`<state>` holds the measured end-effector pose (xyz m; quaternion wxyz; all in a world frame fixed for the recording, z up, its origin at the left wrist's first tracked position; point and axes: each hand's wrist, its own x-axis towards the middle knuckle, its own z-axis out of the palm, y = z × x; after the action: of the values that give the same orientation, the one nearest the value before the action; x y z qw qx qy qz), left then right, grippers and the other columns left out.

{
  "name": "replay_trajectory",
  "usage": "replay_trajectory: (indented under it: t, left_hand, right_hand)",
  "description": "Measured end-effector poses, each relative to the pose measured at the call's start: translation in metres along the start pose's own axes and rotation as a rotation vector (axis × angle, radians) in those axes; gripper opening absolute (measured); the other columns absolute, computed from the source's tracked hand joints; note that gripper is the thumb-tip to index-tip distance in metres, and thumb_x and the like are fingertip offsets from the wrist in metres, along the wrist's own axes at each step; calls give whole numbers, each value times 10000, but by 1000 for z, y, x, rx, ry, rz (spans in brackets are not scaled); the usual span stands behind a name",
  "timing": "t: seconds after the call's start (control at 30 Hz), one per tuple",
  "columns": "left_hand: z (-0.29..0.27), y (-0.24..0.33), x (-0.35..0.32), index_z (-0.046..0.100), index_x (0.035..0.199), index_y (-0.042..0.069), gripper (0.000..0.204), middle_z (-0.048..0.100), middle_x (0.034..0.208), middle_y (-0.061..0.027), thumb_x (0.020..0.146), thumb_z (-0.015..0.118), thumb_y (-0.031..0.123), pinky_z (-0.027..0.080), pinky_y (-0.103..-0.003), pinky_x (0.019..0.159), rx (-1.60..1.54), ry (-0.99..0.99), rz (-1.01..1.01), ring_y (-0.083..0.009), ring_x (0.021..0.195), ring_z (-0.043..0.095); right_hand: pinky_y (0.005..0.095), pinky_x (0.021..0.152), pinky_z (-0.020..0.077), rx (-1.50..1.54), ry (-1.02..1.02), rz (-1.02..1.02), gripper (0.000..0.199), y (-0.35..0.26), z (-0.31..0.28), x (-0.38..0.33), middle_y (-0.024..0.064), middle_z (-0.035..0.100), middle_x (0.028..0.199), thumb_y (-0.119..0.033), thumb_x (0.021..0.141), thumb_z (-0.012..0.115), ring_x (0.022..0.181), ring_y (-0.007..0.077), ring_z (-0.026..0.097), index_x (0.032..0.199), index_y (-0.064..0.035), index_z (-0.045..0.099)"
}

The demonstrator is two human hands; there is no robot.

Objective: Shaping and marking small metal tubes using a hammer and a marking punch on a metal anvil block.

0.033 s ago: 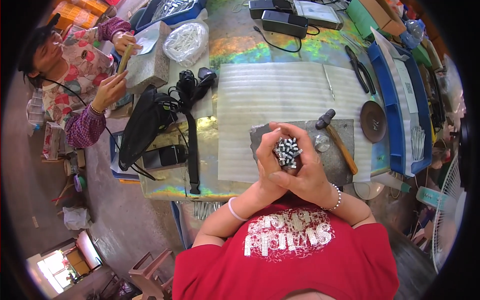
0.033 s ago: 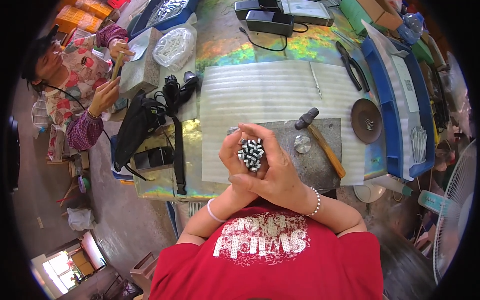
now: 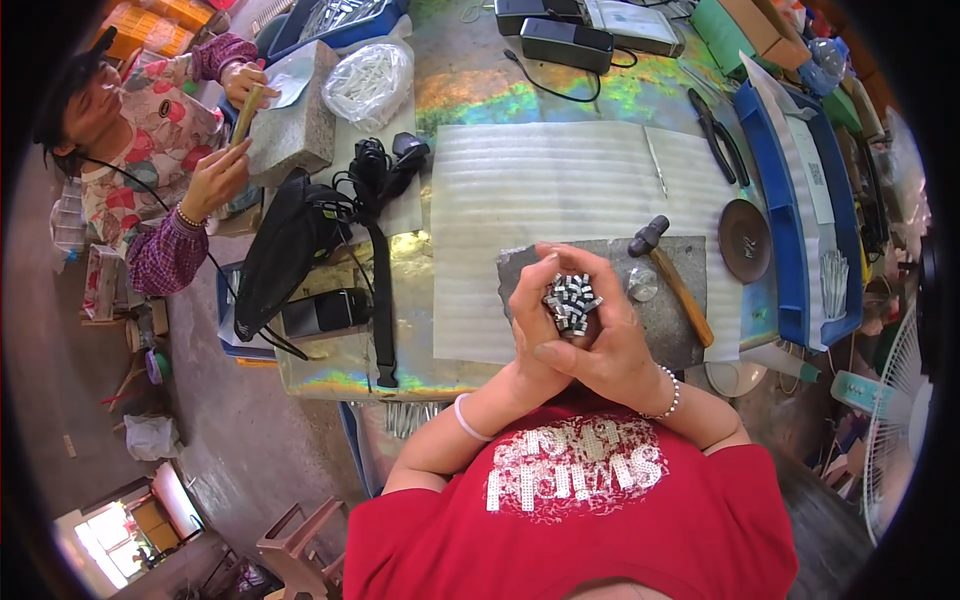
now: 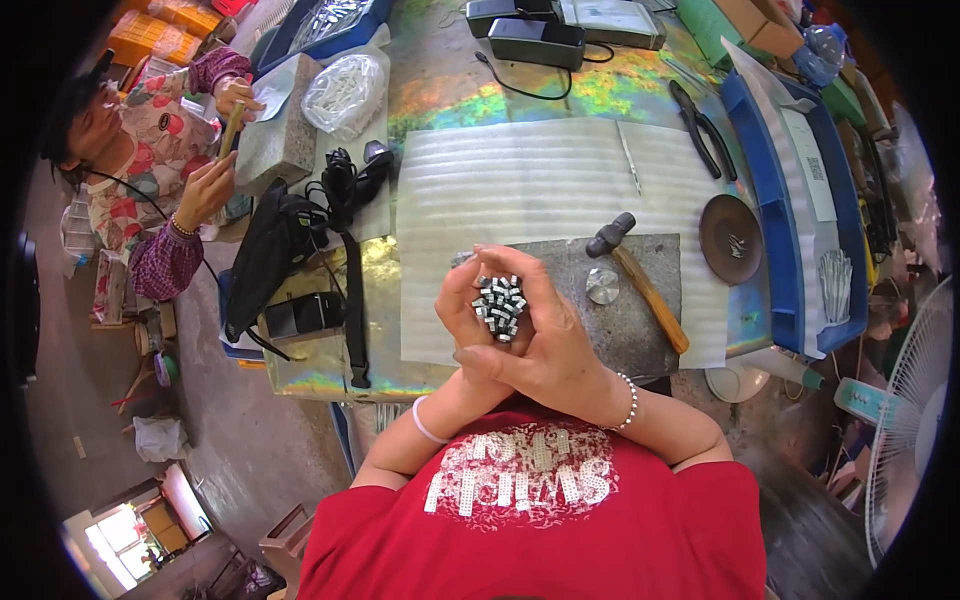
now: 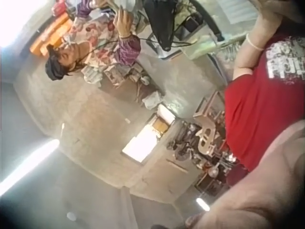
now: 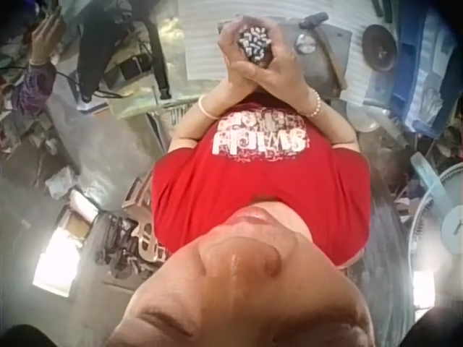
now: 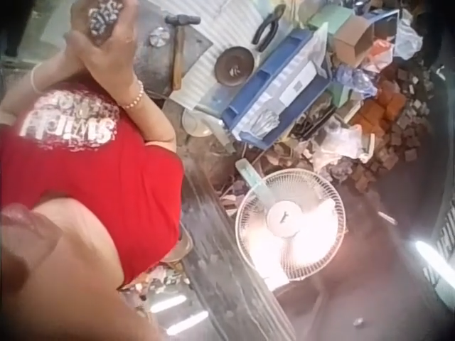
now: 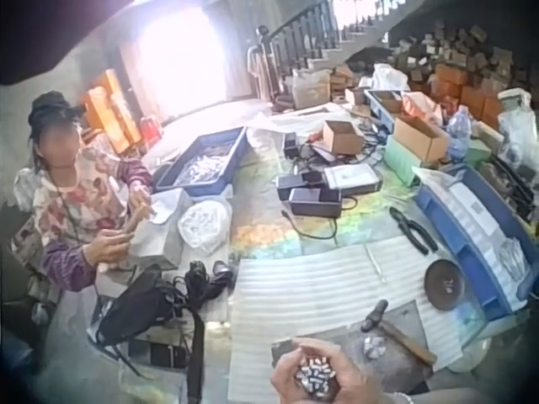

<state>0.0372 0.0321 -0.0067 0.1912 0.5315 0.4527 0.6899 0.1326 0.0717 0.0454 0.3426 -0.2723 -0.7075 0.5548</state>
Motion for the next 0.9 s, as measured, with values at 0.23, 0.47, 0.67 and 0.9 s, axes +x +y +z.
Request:
replay_trajectory:
  t: [0.23,0.47,0.67,0.9]
  left_hand:
    - [-6,0,-1,322,1306,1,624,552,1083,-170,785,659,66,512,-326,729,65,-91,-114,-224,883,608]
    - [-8,4,0,304,1324,42,630,500,1076,-101,783,573,-135,467,-260,750,8,-84,-200,-143,855,544]
    - [-20,12,9,288,1331,48,547,487,962,-36,859,557,-17,476,-240,680,-203,-61,-557,-83,774,530]
    - [-39,50,49,263,1349,67,621,546,1014,-65,818,584,28,493,-271,704,-496,-792,-1159,-147,896,563]
  right_hand:
    - [365,978,394,-54,5,-29,723,6,0,-3,200,412,1326,-252,725,762,1191,311,470,1278,15,381]
    - [377,1032,351,-226,-188,-8,844,-12,-20,1,229,357,1369,-243,705,773,1262,359,401,1356,26,309]
    - [394,1034,354,-488,-190,-136,687,-39,-56,-7,194,389,1372,-90,711,707,1272,345,395,1316,-8,390]
    - [570,1096,166,-1174,-368,-604,372,-42,-45,-6,-42,430,1375,-233,815,534,1294,250,370,1185,-213,572]
